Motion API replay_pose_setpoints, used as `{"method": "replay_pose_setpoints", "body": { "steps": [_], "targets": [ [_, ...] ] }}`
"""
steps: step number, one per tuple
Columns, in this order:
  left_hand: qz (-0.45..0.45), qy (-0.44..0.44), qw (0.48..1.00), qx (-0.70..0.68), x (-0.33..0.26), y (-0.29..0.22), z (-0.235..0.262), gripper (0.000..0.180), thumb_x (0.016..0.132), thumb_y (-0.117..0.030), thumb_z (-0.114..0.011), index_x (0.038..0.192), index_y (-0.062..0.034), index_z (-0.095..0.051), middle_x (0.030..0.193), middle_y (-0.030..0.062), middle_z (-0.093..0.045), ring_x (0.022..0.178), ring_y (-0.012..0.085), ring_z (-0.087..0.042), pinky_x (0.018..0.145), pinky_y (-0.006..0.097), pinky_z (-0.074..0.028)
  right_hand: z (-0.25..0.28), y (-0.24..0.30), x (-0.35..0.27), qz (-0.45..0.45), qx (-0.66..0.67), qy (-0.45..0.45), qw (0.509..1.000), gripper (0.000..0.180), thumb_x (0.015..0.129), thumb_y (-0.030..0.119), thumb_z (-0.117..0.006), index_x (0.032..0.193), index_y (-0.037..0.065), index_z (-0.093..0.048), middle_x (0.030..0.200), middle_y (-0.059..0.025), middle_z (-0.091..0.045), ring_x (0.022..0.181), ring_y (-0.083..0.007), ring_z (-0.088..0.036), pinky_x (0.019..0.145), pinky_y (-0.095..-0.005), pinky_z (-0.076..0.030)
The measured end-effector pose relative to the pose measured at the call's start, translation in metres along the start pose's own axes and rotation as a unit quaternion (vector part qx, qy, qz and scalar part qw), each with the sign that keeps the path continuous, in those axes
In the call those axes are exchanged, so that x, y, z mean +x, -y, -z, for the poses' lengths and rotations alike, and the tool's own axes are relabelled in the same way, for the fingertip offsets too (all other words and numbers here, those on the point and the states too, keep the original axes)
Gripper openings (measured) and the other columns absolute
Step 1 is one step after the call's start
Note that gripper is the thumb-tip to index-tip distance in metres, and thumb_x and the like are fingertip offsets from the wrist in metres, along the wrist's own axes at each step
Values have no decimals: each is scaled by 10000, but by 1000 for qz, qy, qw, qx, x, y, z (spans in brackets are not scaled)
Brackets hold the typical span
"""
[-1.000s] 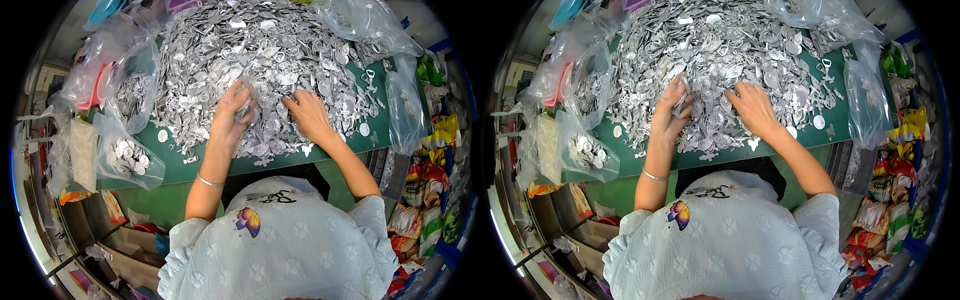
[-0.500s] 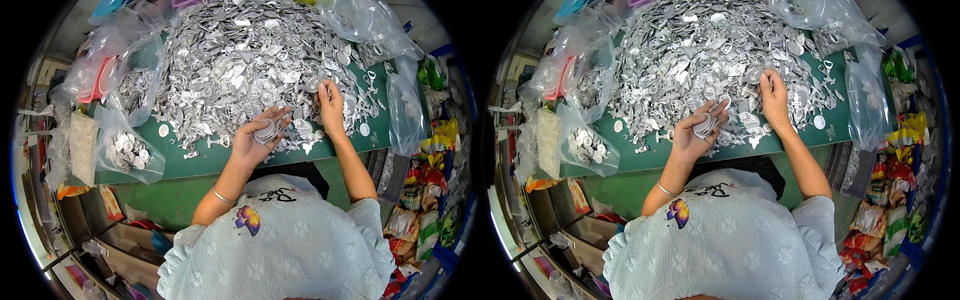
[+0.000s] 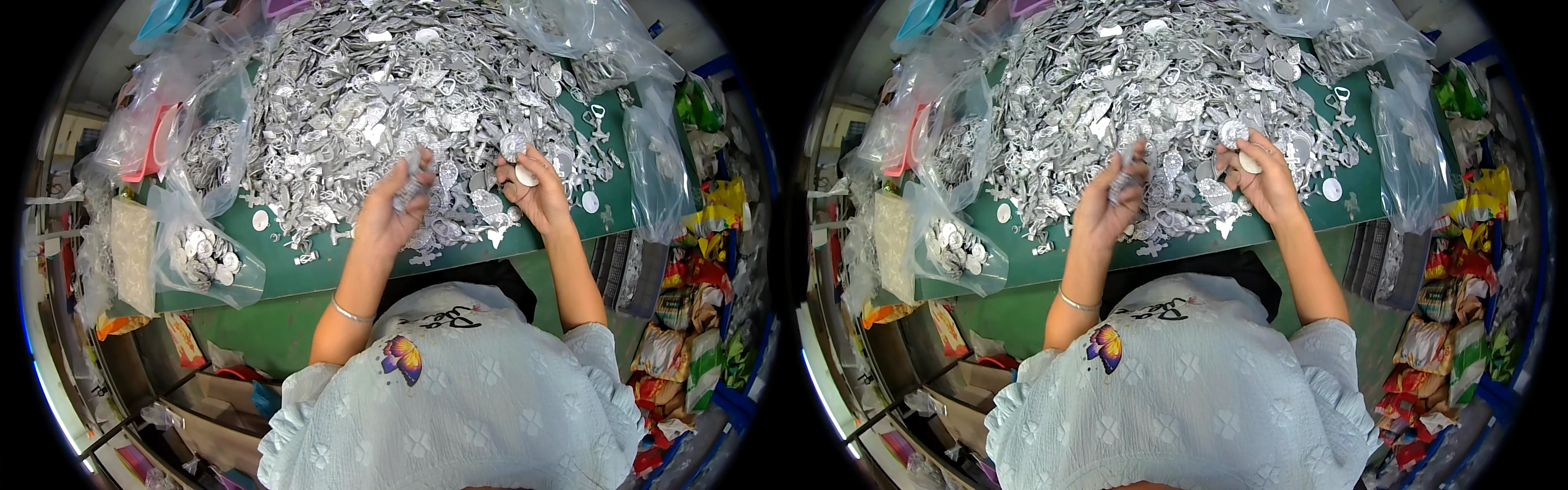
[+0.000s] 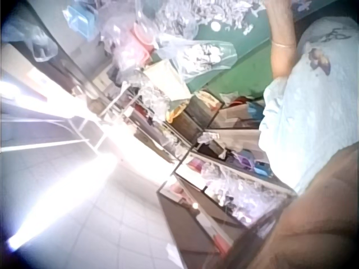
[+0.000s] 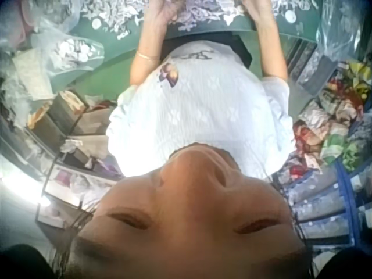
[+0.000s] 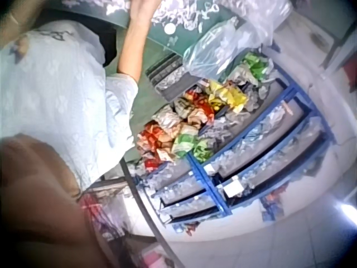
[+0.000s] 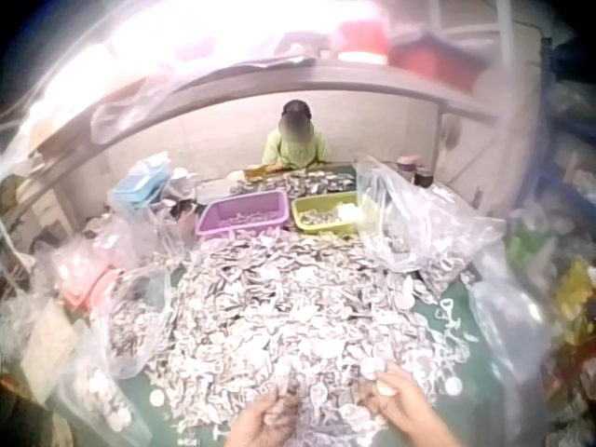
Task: The person sorts metal tags and circular metal discs by hand, picking items from a large pile and placing them into plastic bags on a green workbench.
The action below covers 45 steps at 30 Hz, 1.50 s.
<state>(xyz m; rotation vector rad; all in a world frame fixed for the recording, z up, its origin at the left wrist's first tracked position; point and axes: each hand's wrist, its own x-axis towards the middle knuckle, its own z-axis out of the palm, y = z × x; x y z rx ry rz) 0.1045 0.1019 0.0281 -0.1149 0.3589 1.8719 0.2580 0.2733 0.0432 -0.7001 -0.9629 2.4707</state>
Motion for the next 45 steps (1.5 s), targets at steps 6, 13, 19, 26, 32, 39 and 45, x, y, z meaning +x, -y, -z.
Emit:
{"method": "replay_pose_setpoints", "body": {
  "steps": [6, 13, 19, 26, 32, 39, 45],
  "targets": [
    [-130, -95, 915, 370, 2, -11, -42, 482, 882, -125, -528, 1293, 4, -313, 1084, 178, -594, 728, 135, -563, 516, 182, -424, 23, -6, 7, -22, -168, 23, 985, 104, 833, 91, -578, 899, 19, -543, 767, -86, -593, 751, -193, -599, 493, -285, -461],
    [17, -84, 975, 206, -24, 9, -28, 574, 836, -21, -491, 1356, 4, -250, 1244, 211, -471, 814, 127, -532, 485, 167, -380, -10, -16, 0, 241, -821, 123, 502, 260, 703, 19, -563, 953, 88, -580, 790, -103, -549, 686, -307, -595, 570, -394, -467],
    [99, -60, 976, -183, -29, 34, -1, 390, 827, -49, -477, 1208, 18, -422, 1023, 125, -486, 757, 133, -482, 578, 238, -403, 2, 0, 14, 303, -708, 142, 621, 179, 753, 56, -589, 925, 42, -543, 817, -91, -550, 654, -276, -580, 557, -372, -447],
    [99, -122, 986, -59, -25, 44, -13, 284, 857, -84, -477, 1118, 26, -473, 1083, 169, -530, 940, 220, -544, 774, 311, -465, -4, -15, -7, 74, -107, 42, 991, 52, 766, -15, -595, 816, 0, -591, 816, -71, -568, 700, -138, -545, 581, -244, -445],
    [83, -109, 990, -44, -23, 48, -15, 434, 840, -66, -517, 1253, 21, -419, 1258, 133, -481, 1141, 209, -476, 957, 351, -398, -14, -23, -22, 469, -570, 193, 646, 217, 677, -9, -631, 888, 37, -652, 898, -123, -594, 736, -232, -598, 637, -285, -491],
    [5, -39, 986, 165, -23, 54, -22, 486, 825, -40, -524, 1291, 4, -395, 1349, 125, -405, 1200, 198, -436, 963, 323, -378, -15, -29, -35, 282, -269, 15, 921, 137, 843, 45, -542, 965, 21, -600, 871, -83, -589, 725, -159, -568, 659, -259, -470],
    [11, -72, 990, 121, -15, 73, -18, 429, 844, -39, -457, 1266, 11, -403, 1270, 112, -465, 1127, 201, -488, 928, 326, -404, -49, -67, -39, 343, -295, -102, 886, 171, 887, 151, -505, 995, 31, -559, 962, -78, -536, 885, -163, -500, 784, -312, -392]
  ]
}}
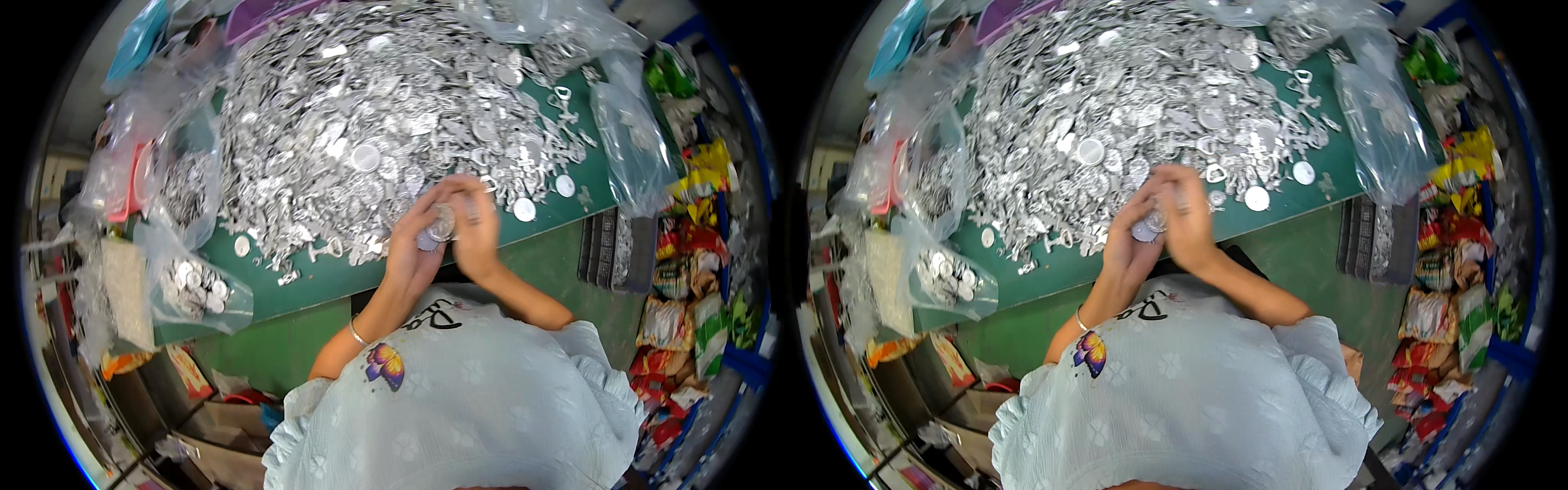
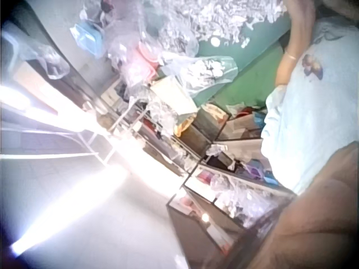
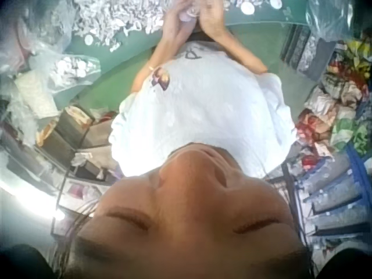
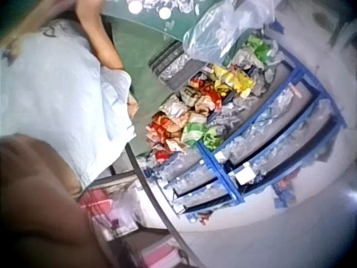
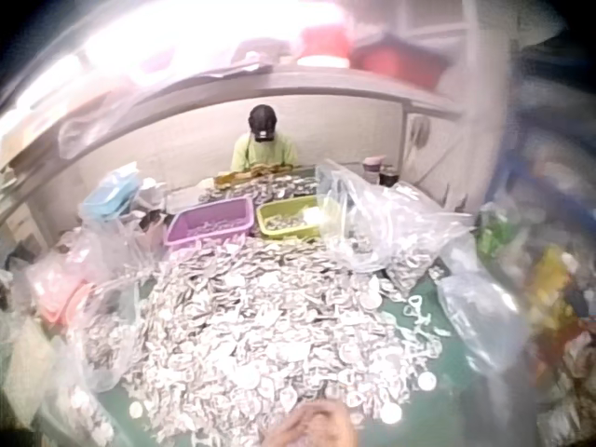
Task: The person sorts metal tags and circular metal discs by hand, picking items from a large pile and placing them into plastic bags on a green workbench.
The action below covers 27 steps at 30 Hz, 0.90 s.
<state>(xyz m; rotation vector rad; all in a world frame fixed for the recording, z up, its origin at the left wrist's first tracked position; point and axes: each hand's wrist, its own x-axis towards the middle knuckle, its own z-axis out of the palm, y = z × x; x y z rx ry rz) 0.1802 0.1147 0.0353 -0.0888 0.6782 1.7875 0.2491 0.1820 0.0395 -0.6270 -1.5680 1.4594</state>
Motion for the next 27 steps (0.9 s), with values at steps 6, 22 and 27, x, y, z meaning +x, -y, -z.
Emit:
{"method": "replay_pose_setpoints", "body": {
  "steps": [6, 22, 27],
  "targets": [
    [9, 3, 997, -74, 6, 7, -3, 283, 897, -242, -415, 1106, -72, -504, 1130, 77, -518, 1058, 199, -500, 924, 356, -406, 5, 13, 12, 218, -329, 146, 907, 317, 746, 222, -593, 993, 25, -597, 983, -122, -527, 982, -303, -465, 856, -435, -347],
    [191, 1, 976, -100, 22, -4, -9, 271, 849, -294, -497, 1019, -93, -561, 1202, 161, -515, 964, 294, -550, 623, 338, -515, 75, -30, 91, 225, -498, 41, 837, 323, 727, 186, -668, 1007, 55, -573, 1044, -103, -513, 961, -281, -483, 807, -370, -375],
    [173, 29, 977, -123, 16, -10, -6, 261, 761, -179, -491, 946, -24, -589, 1220, 199, -497, 964, 324, -530, 659, 364, -505, 89, -31, 84, 207, -446, 119, 862, 202, 731, 135, -658, 909, 49, -616, 971, -94, -551, 921, -277, -517, 798, -364, -401]
  ]
}}
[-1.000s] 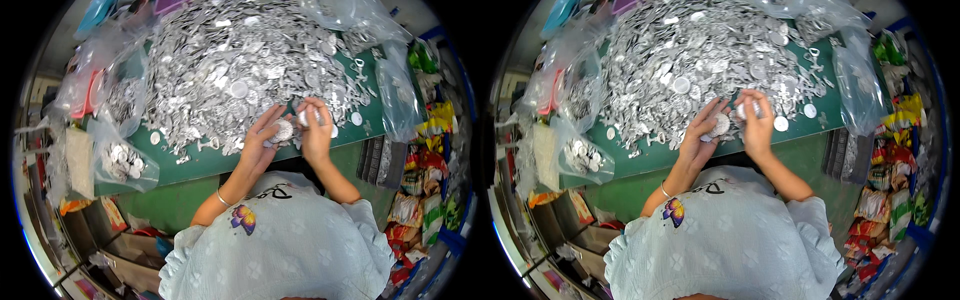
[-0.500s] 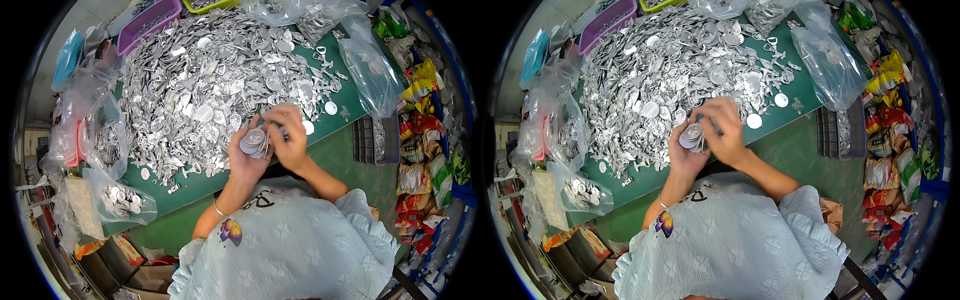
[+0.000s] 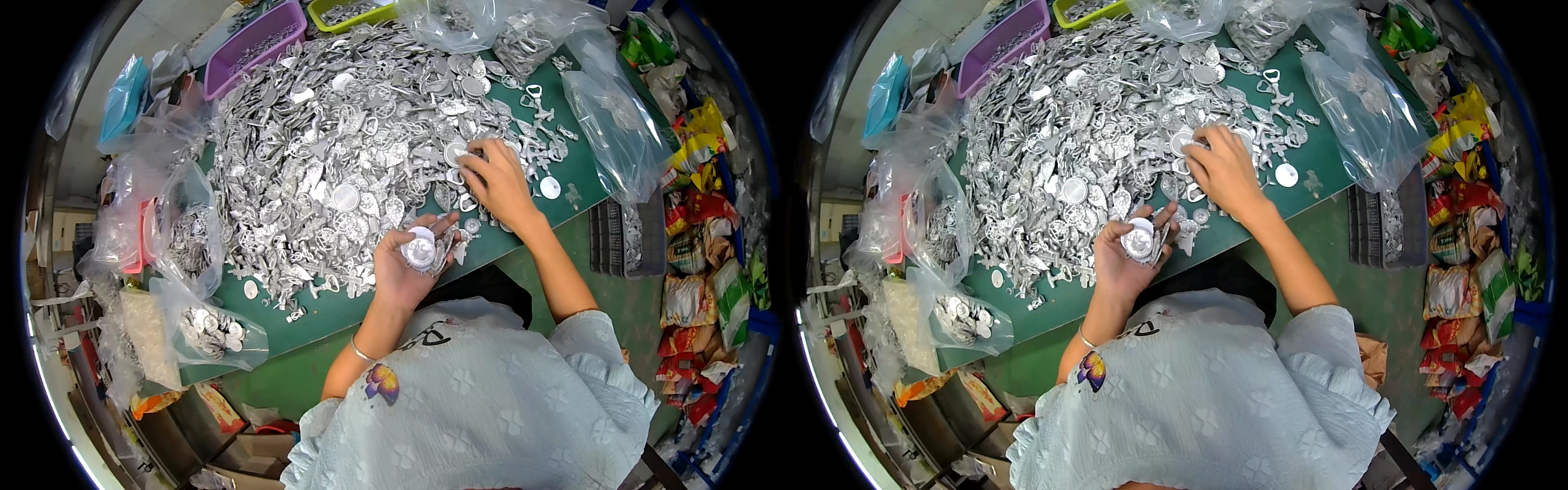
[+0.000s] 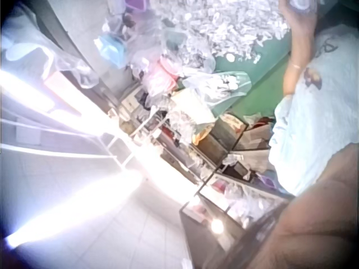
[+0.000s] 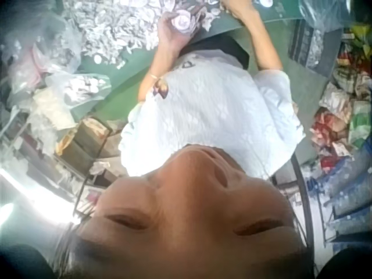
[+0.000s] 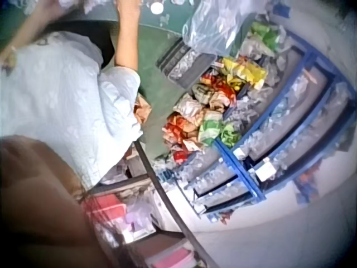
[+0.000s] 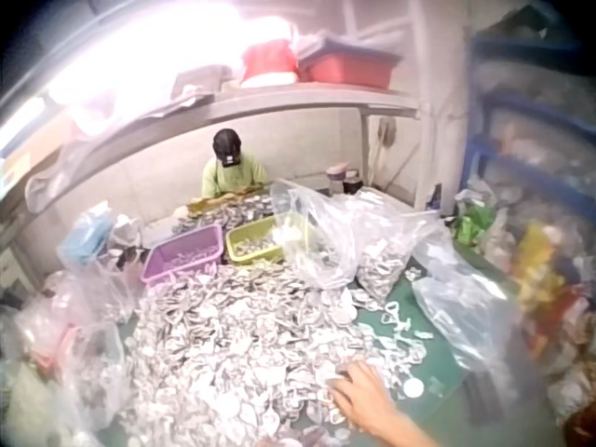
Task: The person sorts metal tags and circular metal discs by hand, picking items from a large pile and placing them into plastic bags on a green workbench.
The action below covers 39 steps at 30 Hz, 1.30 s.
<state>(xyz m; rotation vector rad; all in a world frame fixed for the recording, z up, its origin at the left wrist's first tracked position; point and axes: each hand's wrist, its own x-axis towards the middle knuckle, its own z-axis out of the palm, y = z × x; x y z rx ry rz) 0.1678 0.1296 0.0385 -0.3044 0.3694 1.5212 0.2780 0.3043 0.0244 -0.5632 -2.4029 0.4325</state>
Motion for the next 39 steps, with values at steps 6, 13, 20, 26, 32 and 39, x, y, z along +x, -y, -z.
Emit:
{"method": "replay_pose_setpoints", "body": {
  "steps": [6, 13, 20, 26, 32, 39],
  "targets": [
    [15, -89, 982, 165, 3, 6, -11, 293, 890, -314, -498, 1042, -65, -524, 1010, 129, -564, 623, 174, -498, 444, 233, -393, 4, -15, 25, -63, 86, -69, 992, 306, 791, 242, -616, 1016, 37, -584, 1141, -158, -522, 1079, -332, -462, 930, -437, -346],
    [-31, -76, 985, 151, 10, 2, -8, 321, 898, -369, -469, 998, -74, -544, 925, 87, -582, 648, 177, -510, 484, 272, -397, -14, -2, 8, -26, -22, 38, 999, 559, 793, 285, -625, 1257, 51, -419, 1314, -220, -350, 1209, -388, -342, 983, -440, -307],
    [-48, -106, 987, 113, 21, -19, -16, 260, 896, -322, -452, 919, -82, -549, 1117, 173, -543, 654, 201, -502, 457, 242, -409, 10, -27, 11, -52, 189, -5, 981, 154, 777, 145, -629, 877, 28, -636, 1041, -132, -587, 1062, -301, -497, 917, -394, -366],
    [-16, -87, 981, 175, 34, -24, -40, 481, 784, -128, -475, 1233, 35, -417, 1201, 187, -496, 718, 191, -504, 480, 234, -413, -16, -90, 84, -123, 8, -91, 988, 325, 790, 251, -618, 1001, 5, -604, 1024, -166, -582, 984, -328, -507, 857, -406, -389],
    [-11, -94, 984, 152, 34, -26, -32, 252, 849, -235, -496, 998, -35, -538, 893, 105, -539, 655, 172, -486, 434, 226, -377, -21, -78, 88, -80, -43, 3, 996, 264, 771, 252, -632, 892, 18, -621, 881, -148, -582, 885, -325, -530, 749, -419, -419],
    [-34, -84, 969, 232, 35, -26, -34, 189, 851, -232, -550, 935, -63, -560, 866, 65, -547, 639, 155, -484, 438, 235, -370, -6, -74, 88, -78, 90, -15, 993, 137, 718, 121, -655, 792, 12, -616, 785, -105, -582, 806, -305, -543, 702, -392, -434]
  ]
}}
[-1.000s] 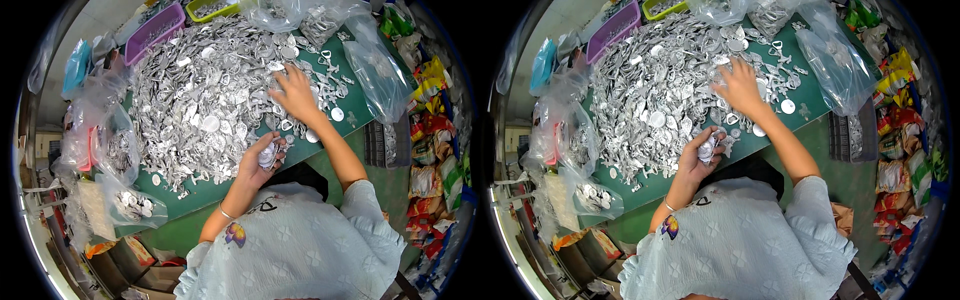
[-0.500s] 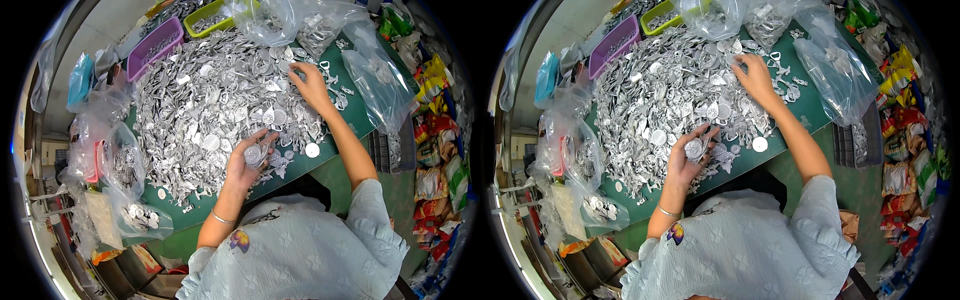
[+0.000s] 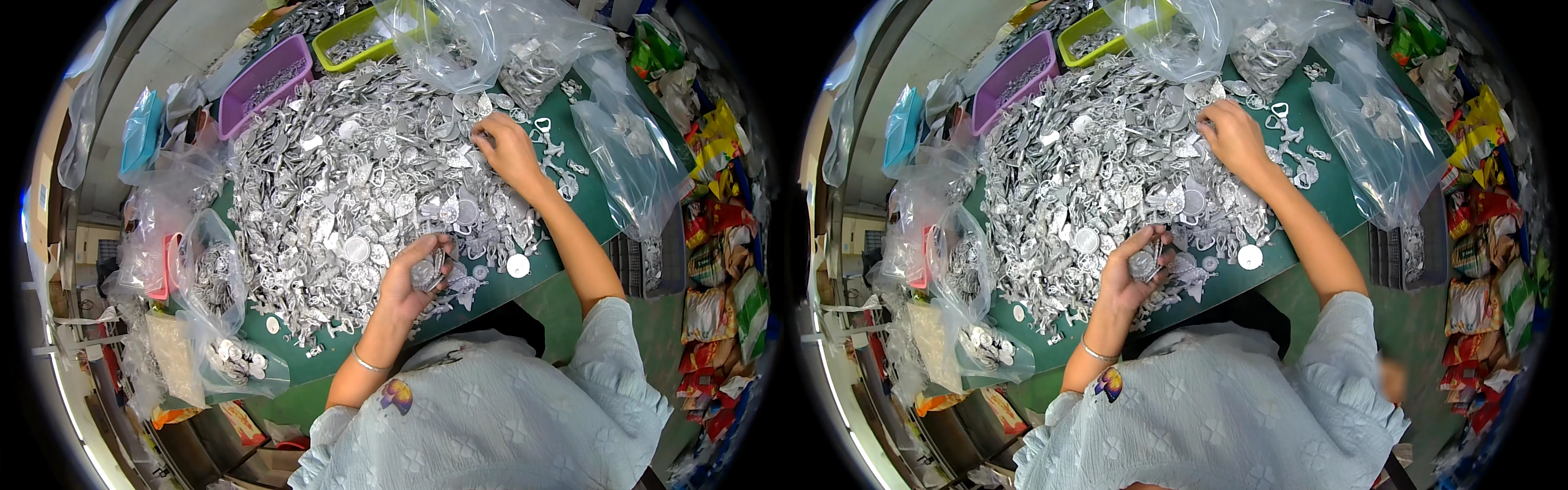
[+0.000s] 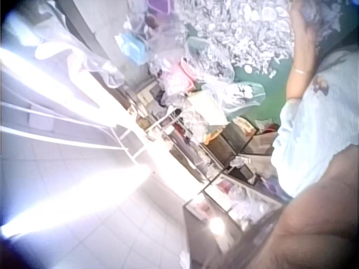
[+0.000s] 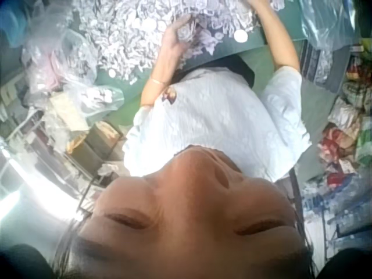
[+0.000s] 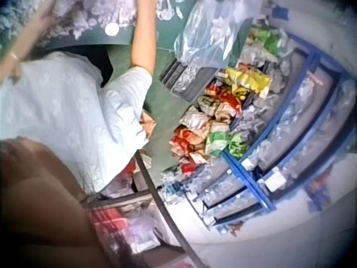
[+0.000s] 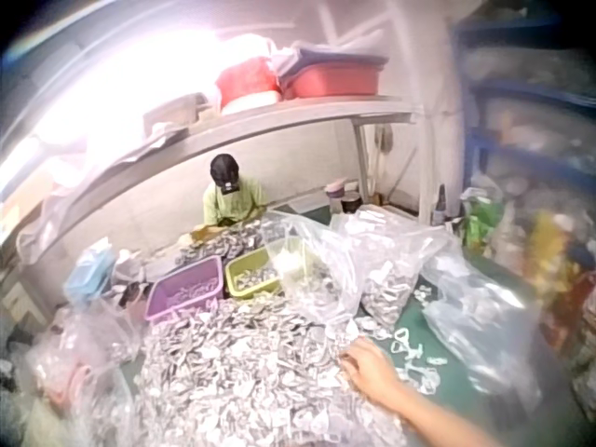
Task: The person sorts metal tags and circular metal discs by hand, picking items from a large pile and placing them into plastic bags on a green workbench.
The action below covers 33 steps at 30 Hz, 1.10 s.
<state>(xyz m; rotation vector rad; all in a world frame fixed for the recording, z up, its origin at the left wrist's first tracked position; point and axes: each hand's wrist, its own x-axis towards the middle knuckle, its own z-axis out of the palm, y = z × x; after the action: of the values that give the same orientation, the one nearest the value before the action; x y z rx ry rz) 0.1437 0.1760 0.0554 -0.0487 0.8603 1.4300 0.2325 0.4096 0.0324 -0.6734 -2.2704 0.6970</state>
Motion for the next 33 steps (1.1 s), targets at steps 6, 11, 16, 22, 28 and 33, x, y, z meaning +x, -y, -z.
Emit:
{"method": "replay_pose_setpoints", "body": {
  "steps": [6, 11, 16, 22, 28, 33],
  "targets": [
    [12, 19, 1000, -13, 11, 8, -8, 167, 837, -170, -556, 957, -53, -551, 877, 45, -539, 663, 147, -479, 475, 250, -375, -18, -13, 25, 226, -127, 15, 966, 117, 717, 92, -636, 803, 20, -602, 807, -54, -545, 883, -257, -507, 722, -377, -398],
    [13, 36, 997, -59, 13, 6, -11, 199, 832, -138, -557, 1010, -50, -533, 901, 45, -534, 679, 146, -474, 506, 246, -382, -14, -22, 24, 174, -14, -130, 976, 75, 764, 77, -607, 814, 23, -619, 725, -75, -597, 664, -231, -551, 632, -332, -417],
    [-16, 33, 998, -55, 20, 6, -11, 341, 861, -158, -534, 1182, -54, -487, 964, 69, -547, 763, 176, -526, 598, 268, -436, 2, -14, -4, -180, 272, 71, 943, 151, 829, 102, -578, 903, -18, -632, 714, -36, -622, 615, -82, -523, 569, -248, -420],
    [-9, 24, 998, -61, 29, -3, -23, 405, 899, -252, -491, 1265, -87, -439, 1113, 87, -546, 990, 229, -557, 710, 295, -479, 22, 52, -27, -164, 293, 276, 900, 187, 823, 152, -600, 902, -15, -631, 767, -33, -620, 723, -101, -557, 672, -258, -442],
    [0, 44, 998, -43, 32, -2, -22, 489, 838, -85, -549, 1299, -116, -387, 1145, 95, -537, 981, 230, -555, 668, 265, -468, -19, -28, 43, -3, -102, -49, 994, 338, 800, 247, -607, 1033, 4, -581, 1033, -178, -570, 951, -325, -526, 823, -397, -408],
    [-11, 15, 996, -91, 29, -1, -25, 470, 811, -22, -550, 1248, -97, -393, 1119, 101, -538, 941, 230, -554, 613, 263, -456, -32, -29, 46, 10, -124, -43, 991, 250, 753, 174, -637, 970, 56, -600, 1046, -146, -538, 970, -322, -503, 829, -413, -377]
  ]
}}
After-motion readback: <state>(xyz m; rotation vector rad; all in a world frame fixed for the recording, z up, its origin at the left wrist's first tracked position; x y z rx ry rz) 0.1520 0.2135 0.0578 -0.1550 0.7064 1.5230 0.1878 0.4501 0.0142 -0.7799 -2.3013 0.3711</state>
